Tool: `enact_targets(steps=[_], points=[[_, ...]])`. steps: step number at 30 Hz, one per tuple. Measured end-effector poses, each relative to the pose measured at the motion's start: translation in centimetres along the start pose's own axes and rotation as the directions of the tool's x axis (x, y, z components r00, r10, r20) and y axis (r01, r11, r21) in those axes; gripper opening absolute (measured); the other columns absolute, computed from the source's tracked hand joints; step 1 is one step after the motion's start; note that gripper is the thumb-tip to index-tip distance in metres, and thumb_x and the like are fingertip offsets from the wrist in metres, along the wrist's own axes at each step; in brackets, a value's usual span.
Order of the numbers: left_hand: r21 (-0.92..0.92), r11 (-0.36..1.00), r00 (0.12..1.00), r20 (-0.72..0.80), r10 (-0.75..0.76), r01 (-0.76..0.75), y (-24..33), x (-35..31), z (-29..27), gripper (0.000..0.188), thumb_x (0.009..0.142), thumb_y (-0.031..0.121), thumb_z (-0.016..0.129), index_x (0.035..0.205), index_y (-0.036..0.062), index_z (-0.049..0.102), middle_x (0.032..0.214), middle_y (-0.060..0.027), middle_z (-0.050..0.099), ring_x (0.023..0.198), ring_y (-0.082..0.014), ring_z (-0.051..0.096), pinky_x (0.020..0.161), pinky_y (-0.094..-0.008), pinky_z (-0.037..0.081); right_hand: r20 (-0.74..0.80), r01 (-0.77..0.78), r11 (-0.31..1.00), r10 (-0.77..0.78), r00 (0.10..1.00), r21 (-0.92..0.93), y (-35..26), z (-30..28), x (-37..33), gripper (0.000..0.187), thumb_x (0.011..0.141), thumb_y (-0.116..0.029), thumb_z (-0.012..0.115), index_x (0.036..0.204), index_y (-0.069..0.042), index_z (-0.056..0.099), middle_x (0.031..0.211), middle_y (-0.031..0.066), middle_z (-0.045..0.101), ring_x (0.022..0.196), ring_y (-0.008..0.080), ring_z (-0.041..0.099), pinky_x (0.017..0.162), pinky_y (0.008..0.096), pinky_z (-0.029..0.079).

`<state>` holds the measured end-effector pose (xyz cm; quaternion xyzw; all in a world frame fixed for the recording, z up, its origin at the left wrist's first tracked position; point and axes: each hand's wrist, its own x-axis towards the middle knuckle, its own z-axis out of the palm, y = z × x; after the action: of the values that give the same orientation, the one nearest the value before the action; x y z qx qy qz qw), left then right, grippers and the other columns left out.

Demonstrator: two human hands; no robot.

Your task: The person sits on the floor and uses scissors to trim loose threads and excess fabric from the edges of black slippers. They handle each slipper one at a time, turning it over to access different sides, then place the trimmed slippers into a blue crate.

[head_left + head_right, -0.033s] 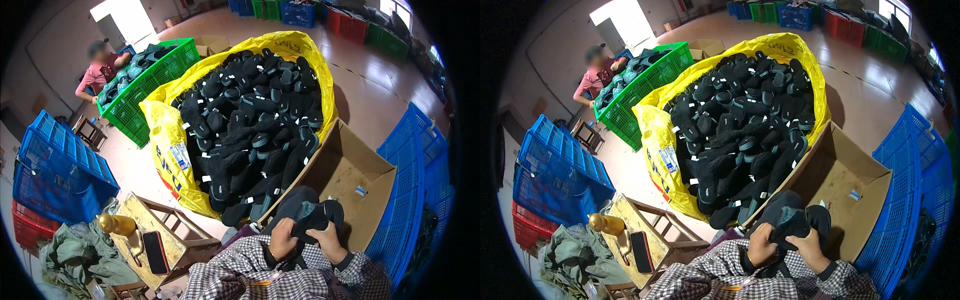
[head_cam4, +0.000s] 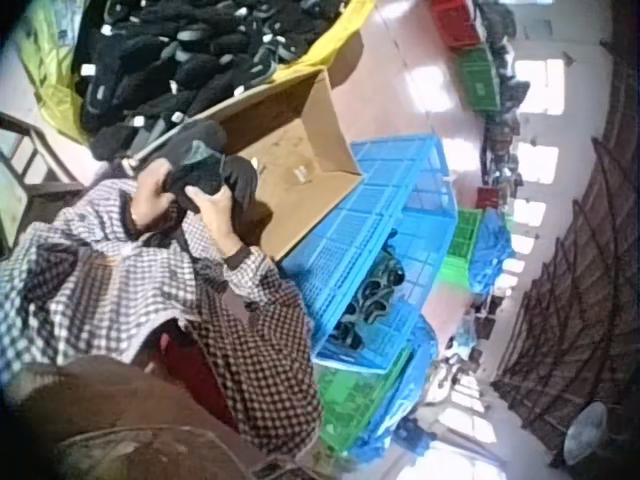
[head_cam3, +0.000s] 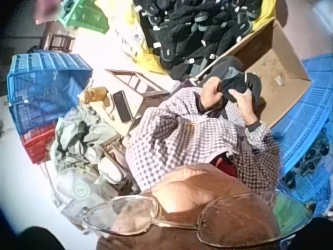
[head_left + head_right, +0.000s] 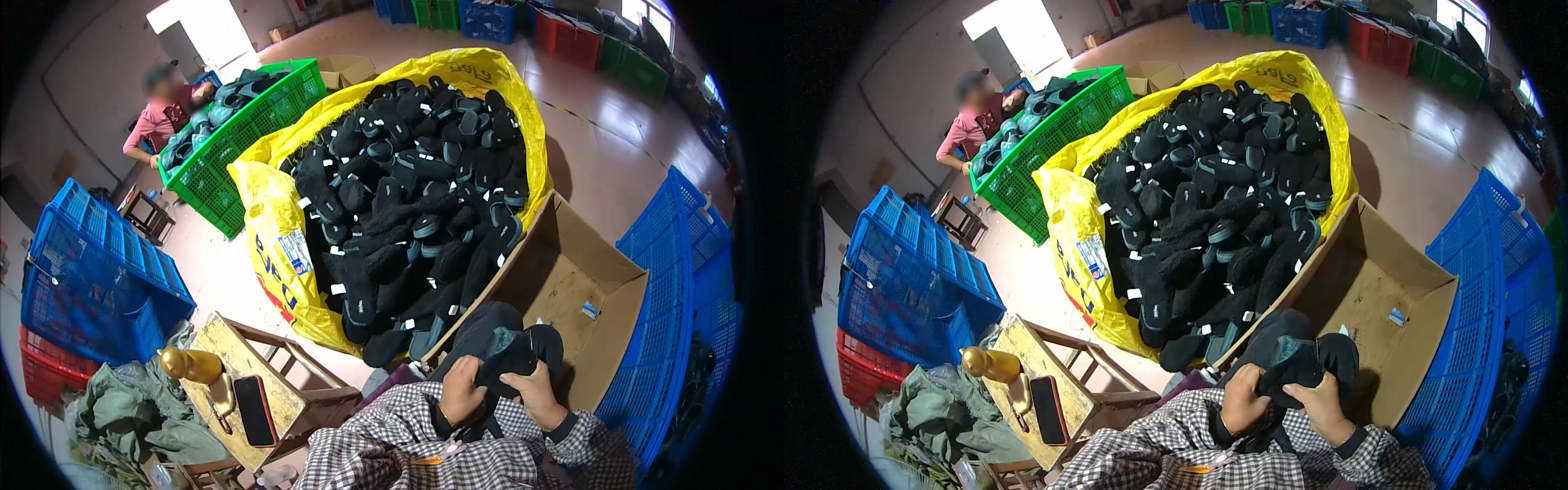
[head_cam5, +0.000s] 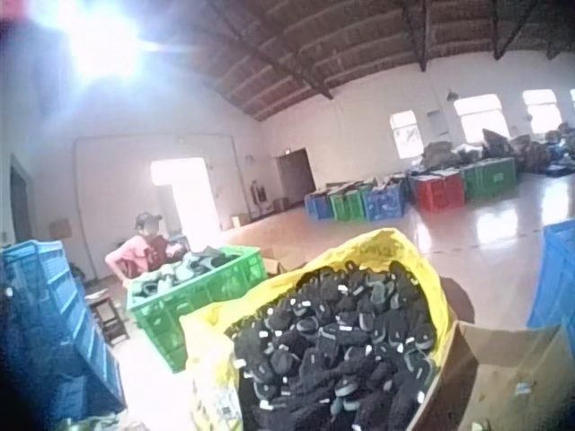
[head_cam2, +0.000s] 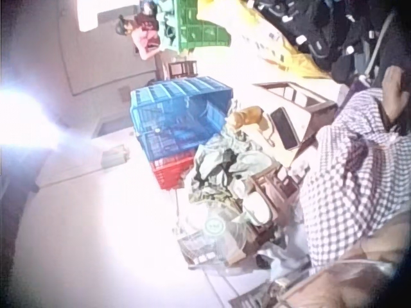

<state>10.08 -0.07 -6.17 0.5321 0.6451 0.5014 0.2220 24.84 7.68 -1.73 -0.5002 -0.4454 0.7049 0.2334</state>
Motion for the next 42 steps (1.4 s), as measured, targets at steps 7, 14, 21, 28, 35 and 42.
enact_targets(steps=[7, 14, 21, 28, 35, 42], points=[[-0.086, 0.992, 0.984, 0.144, 0.106, -0.095, -1.2, -0.9, -3.1, 0.041, 0.078, 0.015, 0.076, 0.108, -0.0035, 0.055, 0.102, -0.0185, 0.057, 0.096, -0.0362, 0.055, 0.082, -0.0394, 0.045, -0.124, 0.034, 0.999, -0.031, 0.992, 0.026, 1.3, 1.7, -0.8, 0.037, 0.075, -0.004, 0.074, 0.108, 0.001, 0.059, 0.089, 0.0051, 0.065, 0.061, 0.0091, 0.062, 0.041, 0.0185, 0.046], [-0.033, 0.999, 0.998, 0.049, -0.026, 0.027, 0.0, -0.6, -1.3, 0.035, 0.07, 0.014, 0.078, 0.091, -0.0007, 0.054, 0.084, -0.0192, 0.054, 0.081, -0.0376, 0.055, 0.069, -0.0398, 0.045, -0.2, 0.214, 0.973, -0.227, 0.953, -0.087, 3.5, 1.6, 0.2, 0.02, 0.075, -0.003, 0.071, 0.092, 0.002, 0.062, 0.084, 0.0039, 0.064, 0.072, 0.0137, 0.059, 0.064, 0.0309, 0.05], [-0.033, 0.998, 0.993, 0.107, -0.053, 0.057, 3.5, -0.4, -0.3, 0.022, 0.072, 0.013, 0.072, 0.082, 0.0011, 0.056, 0.075, -0.0153, 0.056, 0.07, -0.0299, 0.058, 0.063, -0.0358, 0.046, -0.319, 0.404, 0.774, -0.588, 0.743, -0.487, 9.9, -0.7, 4.2, 0.021, 0.075, -0.003, 0.068, 0.094, 0.002, 0.061, 0.078, 0.0023, 0.06, 0.065, 0.0136, 0.054, 0.058, 0.0313, 0.048], [-0.093, 0.978, 0.957, 0.209, 0.201, -0.185, 6.6, 0.1, -2.6, 0.039, 0.085, 0.022, 0.07, 0.115, 0.0013, 0.057, 0.107, -0.0157, 0.061, 0.099, -0.03, 0.06, 0.091, -0.0403, 0.046, -0.135, 0.265, 0.943, -0.241, 0.961, 0.2, 3.4, 2.3, 1.2, 0.023, 0.078, -0.001, 0.063, 0.1, 0.0, 0.06, 0.08, 0.0009, 0.058, 0.058, 0.0091, 0.052, 0.048, 0.0247, 0.043], [0.204, 0.963, 0.97, 0.202, 0.134, -0.176, 3.2, 1.8, -2.0, 0.054, 0.081, 0.022, 0.071, 0.121, -0.0045, 0.046, 0.114, -0.0228, 0.051, 0.103, -0.0388, 0.055, 0.087, -0.0393, 0.048, -0.008, 0.024, 0.996, -0.023, 1.0, 0.084, 0.9, 0.2, -2.8, 0.043, 0.084, -0.013, 0.067, 0.122, 0.0, 0.051, 0.099, 0.0041, 0.059, 0.077, 0.0102, 0.057, 0.059, 0.0229, 0.046], [0.21, 0.925, 0.918, 0.312, 0.244, -0.317, 3.2, 4.8, 1.5, 0.051, 0.073, 0.017, 0.071, 0.113, -0.0049, 0.048, 0.097, -0.0199, 0.052, 0.092, -0.0378, 0.055, 0.078, -0.0421, 0.048, -0.342, 0.218, 0.85, -0.41, 0.846, -0.481, 1.3, -1.1, -3.0, 0.041, 0.088, -0.022, 0.066, 0.111, 0.009, 0.054, 0.101, 0.0246, 0.063, 0.092, 0.0355, 0.061, 0.082, 0.0401, 0.048]])
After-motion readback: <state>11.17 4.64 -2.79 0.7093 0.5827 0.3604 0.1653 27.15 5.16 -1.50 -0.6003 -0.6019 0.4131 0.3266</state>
